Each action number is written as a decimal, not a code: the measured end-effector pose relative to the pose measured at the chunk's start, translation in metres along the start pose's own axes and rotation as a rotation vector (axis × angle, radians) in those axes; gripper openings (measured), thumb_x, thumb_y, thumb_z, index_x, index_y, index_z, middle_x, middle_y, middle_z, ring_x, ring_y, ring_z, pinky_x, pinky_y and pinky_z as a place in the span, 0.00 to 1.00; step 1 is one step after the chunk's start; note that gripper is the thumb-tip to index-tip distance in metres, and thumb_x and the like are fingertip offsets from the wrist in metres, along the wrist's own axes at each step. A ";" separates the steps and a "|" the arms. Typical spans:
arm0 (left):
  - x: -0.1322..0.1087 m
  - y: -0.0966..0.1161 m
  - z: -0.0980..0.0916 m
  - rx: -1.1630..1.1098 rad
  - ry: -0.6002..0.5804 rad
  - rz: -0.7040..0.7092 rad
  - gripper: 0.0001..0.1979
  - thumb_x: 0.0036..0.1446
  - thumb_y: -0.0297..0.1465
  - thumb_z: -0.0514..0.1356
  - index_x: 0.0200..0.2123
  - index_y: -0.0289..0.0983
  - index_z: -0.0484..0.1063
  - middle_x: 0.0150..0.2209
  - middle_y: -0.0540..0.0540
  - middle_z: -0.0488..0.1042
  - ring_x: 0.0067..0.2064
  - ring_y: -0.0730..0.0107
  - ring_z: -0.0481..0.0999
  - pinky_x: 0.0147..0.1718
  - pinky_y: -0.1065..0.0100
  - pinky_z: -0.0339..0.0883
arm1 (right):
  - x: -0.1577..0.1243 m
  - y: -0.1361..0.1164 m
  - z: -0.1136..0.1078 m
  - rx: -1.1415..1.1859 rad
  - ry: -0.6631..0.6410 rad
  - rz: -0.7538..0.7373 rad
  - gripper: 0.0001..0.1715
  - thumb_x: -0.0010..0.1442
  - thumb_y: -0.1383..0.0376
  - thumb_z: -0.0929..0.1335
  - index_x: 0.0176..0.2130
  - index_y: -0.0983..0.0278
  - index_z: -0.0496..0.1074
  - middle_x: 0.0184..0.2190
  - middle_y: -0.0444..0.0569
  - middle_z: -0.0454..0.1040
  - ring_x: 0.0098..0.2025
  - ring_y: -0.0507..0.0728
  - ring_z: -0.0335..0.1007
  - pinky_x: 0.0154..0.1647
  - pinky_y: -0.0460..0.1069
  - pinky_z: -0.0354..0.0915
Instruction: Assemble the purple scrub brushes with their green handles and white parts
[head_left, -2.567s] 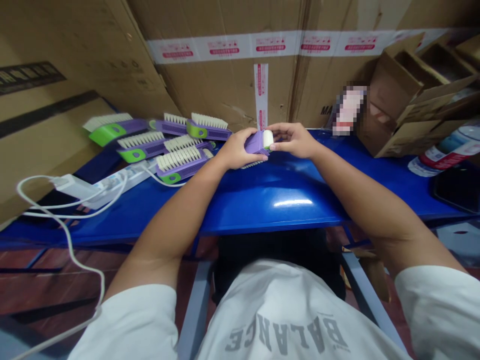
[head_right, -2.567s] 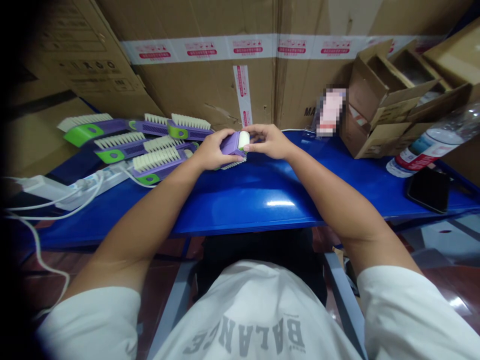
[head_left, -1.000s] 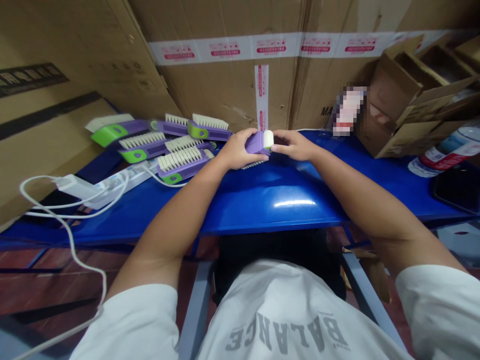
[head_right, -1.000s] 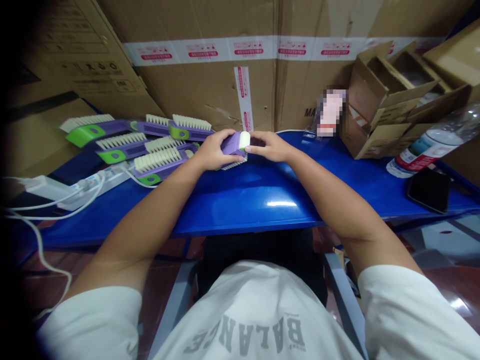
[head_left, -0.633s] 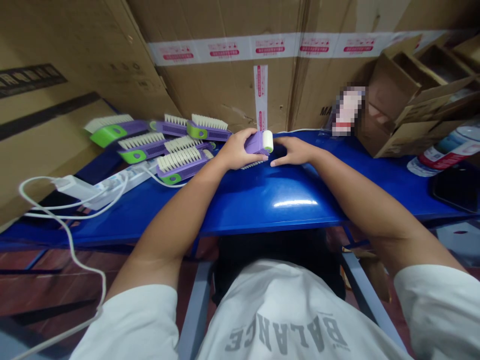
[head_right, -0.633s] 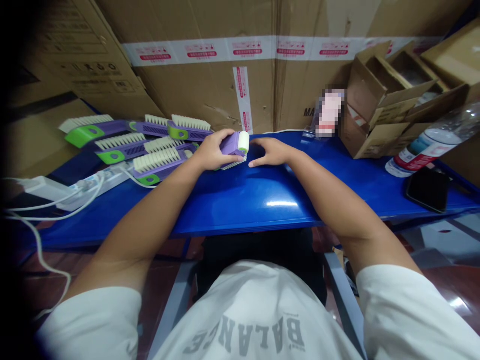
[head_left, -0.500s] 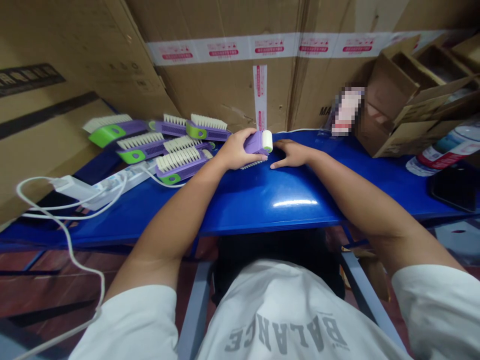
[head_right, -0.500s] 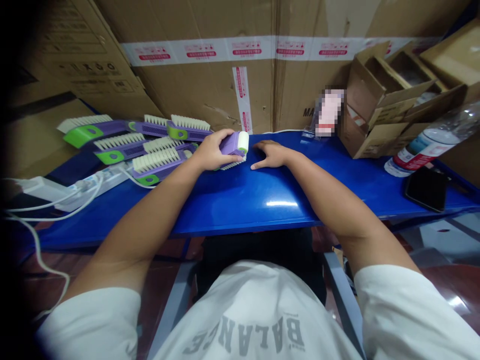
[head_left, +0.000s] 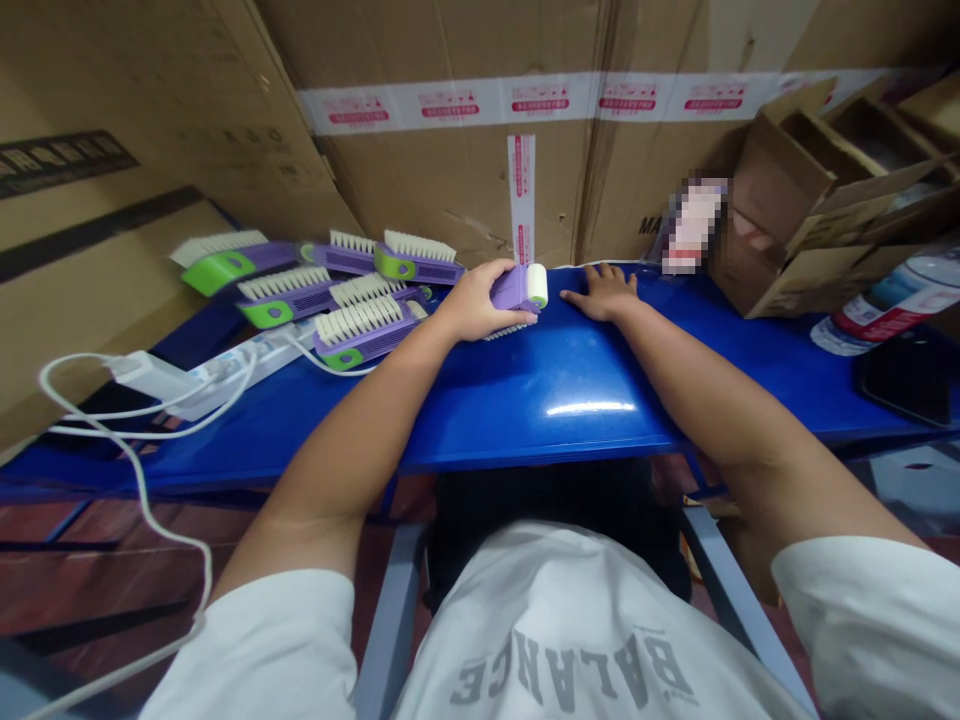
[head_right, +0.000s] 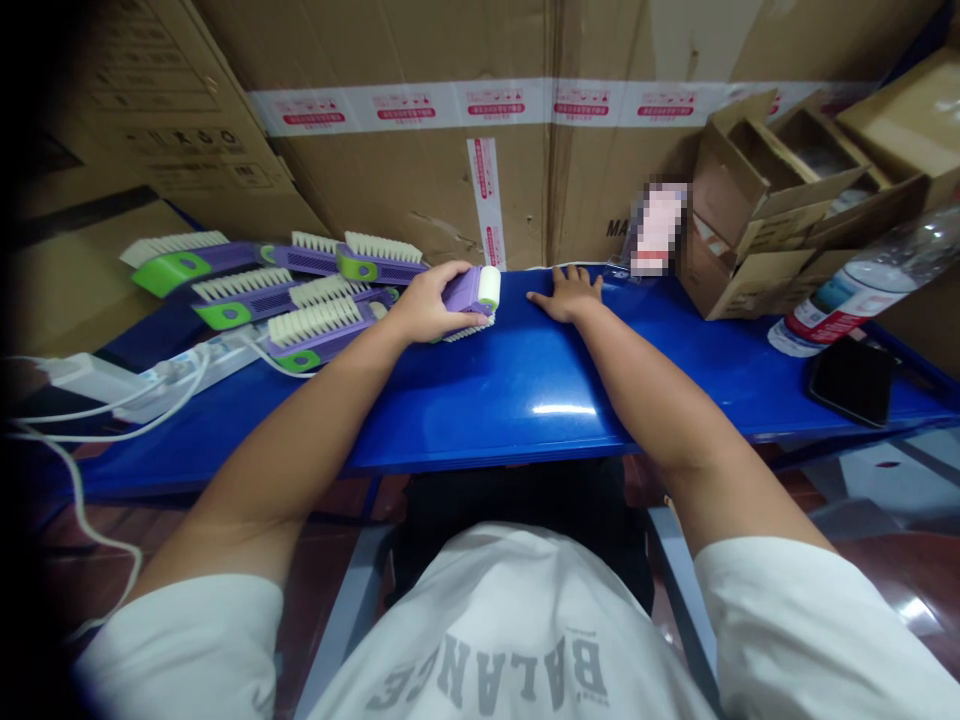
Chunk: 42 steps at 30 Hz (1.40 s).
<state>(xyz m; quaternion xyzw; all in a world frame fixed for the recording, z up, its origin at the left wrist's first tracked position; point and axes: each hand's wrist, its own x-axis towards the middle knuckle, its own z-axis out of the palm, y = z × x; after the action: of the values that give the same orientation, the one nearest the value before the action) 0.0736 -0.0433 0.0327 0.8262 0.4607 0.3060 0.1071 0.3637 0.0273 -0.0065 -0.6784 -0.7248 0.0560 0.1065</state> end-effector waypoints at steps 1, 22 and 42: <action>0.000 0.000 0.000 0.000 -0.002 -0.003 0.45 0.50 0.52 0.80 0.67 0.40 0.78 0.67 0.37 0.83 0.65 0.37 0.83 0.68 0.45 0.75 | 0.003 0.006 -0.002 -0.002 0.006 0.056 0.63 0.73 0.32 0.68 0.86 0.67 0.58 0.88 0.75 0.53 0.89 0.87 0.46 0.85 0.87 0.39; 0.001 -0.004 0.001 0.007 0.000 0.013 0.45 0.50 0.53 0.80 0.68 0.41 0.77 0.66 0.37 0.83 0.65 0.37 0.83 0.67 0.46 0.75 | 0.010 0.045 -0.021 -0.070 0.233 0.295 0.53 0.70 0.46 0.79 0.79 0.69 0.66 0.81 0.79 0.62 0.84 0.91 0.52 0.78 0.90 0.54; 0.000 -0.003 0.001 0.000 0.004 0.011 0.45 0.50 0.53 0.80 0.67 0.41 0.78 0.66 0.37 0.83 0.65 0.37 0.83 0.67 0.46 0.75 | 0.007 0.029 -0.023 0.053 0.064 0.095 0.33 0.66 0.54 0.80 0.64 0.65 0.81 0.65 0.67 0.83 0.68 0.75 0.80 0.72 0.65 0.74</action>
<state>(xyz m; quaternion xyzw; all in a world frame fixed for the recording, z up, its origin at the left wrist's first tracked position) 0.0724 -0.0411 0.0308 0.8282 0.4564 0.3080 0.1044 0.3964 0.0348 0.0098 -0.7105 -0.6862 0.0586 0.1445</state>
